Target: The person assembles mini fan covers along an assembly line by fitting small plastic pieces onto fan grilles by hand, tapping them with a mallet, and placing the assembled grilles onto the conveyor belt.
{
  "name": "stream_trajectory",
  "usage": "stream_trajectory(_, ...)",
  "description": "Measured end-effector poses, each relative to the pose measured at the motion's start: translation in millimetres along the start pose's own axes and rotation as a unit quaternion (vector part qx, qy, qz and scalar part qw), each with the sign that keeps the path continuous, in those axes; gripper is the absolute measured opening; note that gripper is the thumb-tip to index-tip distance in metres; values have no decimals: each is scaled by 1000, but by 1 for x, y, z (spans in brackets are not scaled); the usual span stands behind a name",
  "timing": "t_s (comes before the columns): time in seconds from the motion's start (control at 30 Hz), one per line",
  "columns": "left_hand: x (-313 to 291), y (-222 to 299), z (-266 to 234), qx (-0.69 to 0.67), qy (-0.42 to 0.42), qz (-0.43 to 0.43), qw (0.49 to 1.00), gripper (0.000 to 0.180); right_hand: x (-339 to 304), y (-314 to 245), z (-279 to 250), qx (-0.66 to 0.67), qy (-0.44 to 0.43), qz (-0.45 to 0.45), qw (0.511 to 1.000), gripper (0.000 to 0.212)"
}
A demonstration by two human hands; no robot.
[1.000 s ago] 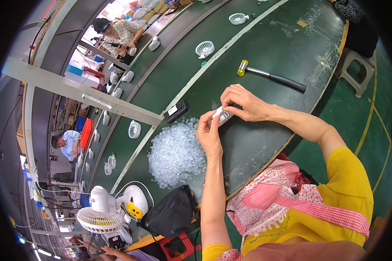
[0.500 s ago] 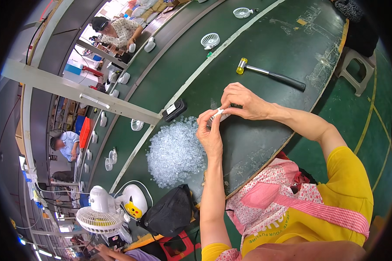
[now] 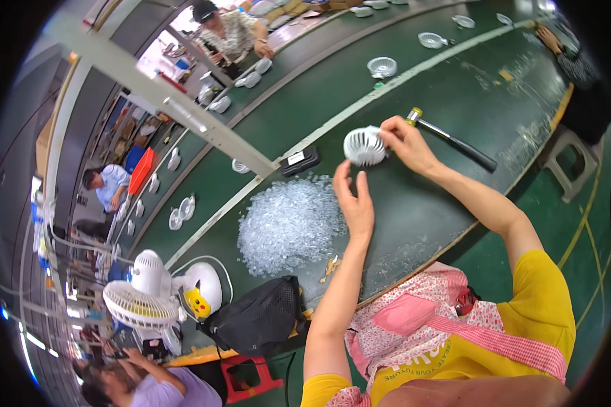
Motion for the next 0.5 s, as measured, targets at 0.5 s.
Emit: stream_trajectory(0.5,-24,17,31,143,-156,174,962,26,95,63,138,-165,-97,-166,967,33)
Point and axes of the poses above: each hand's wrist, its own x-axis towards the middle knuckle, its own z-axis out of the palm, y = z × x, the point moved 7 cm from there along x, towards the middle knuckle, and after that the axes turned 9 degrees about y, right-handed, at the moved point
